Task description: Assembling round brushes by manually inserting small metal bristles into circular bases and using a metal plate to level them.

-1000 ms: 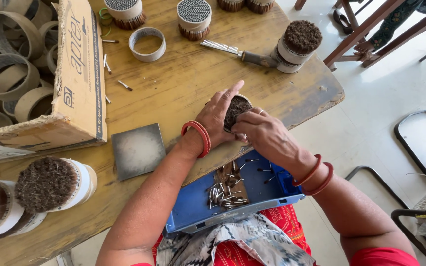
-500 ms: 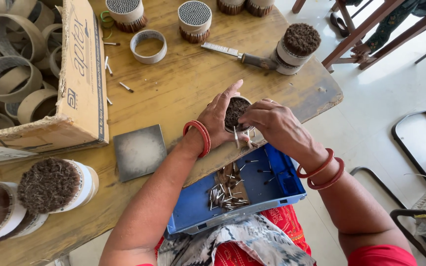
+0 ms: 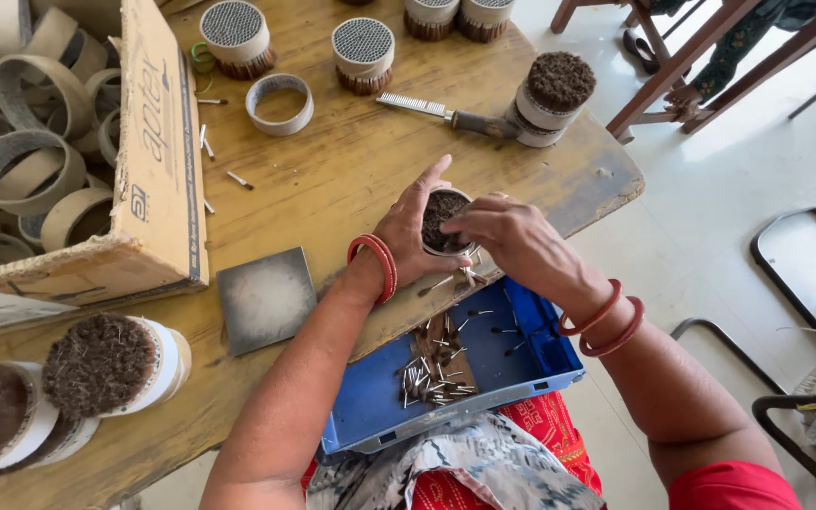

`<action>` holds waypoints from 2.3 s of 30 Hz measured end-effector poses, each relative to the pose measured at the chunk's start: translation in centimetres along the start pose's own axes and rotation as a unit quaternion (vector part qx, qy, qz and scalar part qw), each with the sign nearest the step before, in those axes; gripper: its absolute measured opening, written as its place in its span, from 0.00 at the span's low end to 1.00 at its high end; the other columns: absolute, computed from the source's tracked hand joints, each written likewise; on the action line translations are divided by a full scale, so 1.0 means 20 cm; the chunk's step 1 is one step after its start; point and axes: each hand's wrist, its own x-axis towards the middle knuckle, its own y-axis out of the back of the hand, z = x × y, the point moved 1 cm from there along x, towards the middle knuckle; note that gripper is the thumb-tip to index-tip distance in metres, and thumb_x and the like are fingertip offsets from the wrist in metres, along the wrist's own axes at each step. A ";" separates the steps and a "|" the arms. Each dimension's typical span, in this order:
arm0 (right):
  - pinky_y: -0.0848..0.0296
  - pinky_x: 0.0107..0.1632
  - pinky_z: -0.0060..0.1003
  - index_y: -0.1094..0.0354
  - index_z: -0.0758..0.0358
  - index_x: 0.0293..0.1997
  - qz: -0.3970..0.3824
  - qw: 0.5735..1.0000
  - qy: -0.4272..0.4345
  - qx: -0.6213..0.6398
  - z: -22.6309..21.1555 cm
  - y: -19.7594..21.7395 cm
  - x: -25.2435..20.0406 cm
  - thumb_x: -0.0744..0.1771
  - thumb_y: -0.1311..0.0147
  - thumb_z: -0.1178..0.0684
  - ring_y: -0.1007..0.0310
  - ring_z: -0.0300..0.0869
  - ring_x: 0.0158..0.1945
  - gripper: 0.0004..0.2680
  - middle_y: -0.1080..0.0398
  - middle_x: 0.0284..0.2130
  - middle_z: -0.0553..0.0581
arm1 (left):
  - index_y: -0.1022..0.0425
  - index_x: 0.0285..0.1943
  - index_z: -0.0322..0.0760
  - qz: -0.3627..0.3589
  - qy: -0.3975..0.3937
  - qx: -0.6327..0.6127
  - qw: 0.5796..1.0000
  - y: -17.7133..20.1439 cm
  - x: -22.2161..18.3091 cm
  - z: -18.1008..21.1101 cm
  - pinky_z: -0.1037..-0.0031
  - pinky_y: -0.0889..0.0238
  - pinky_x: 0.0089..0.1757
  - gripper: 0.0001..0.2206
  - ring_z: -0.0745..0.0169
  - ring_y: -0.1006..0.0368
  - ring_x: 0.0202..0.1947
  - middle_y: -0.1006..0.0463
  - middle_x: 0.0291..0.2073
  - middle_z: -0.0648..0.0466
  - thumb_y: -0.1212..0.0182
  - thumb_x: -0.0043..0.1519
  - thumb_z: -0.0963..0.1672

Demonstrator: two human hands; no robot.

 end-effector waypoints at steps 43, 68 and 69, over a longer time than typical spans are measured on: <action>0.27 0.41 0.44 0.24 0.61 0.51 0.099 0.988 -0.117 0.020 -0.06 -0.08 -0.09 0.66 0.39 0.57 0.26 0.50 0.39 0.09 0.28 0.39 0.59 | 0.59 0.81 0.44 0.043 0.051 -0.054 0.996 0.02 -0.01 0.03 0.64 0.37 0.64 0.62 0.48 0.31 0.65 0.30 0.64 0.42 0.14 0.39 0.46; 0.26 0.43 0.44 0.27 0.63 0.52 0.049 0.995 -0.080 0.035 -0.12 -0.02 -0.03 0.65 0.42 0.58 0.26 0.52 0.40 0.11 0.28 0.41 0.61 | 0.60 0.81 0.45 0.009 0.050 -0.072 0.996 0.00 -0.01 0.00 0.62 0.37 0.63 0.62 0.46 0.30 0.64 0.30 0.64 0.41 0.13 0.40 0.49; 0.26 0.44 0.44 0.25 0.63 0.49 0.068 0.997 -0.037 0.025 -0.12 -0.04 -0.03 0.65 0.40 0.57 0.25 0.52 0.42 0.09 0.28 0.42 0.62 | 0.59 0.81 0.45 0.007 0.057 -0.076 0.995 0.01 -0.01 0.01 0.63 0.36 0.63 0.62 0.46 0.30 0.64 0.30 0.64 0.41 0.13 0.39 0.49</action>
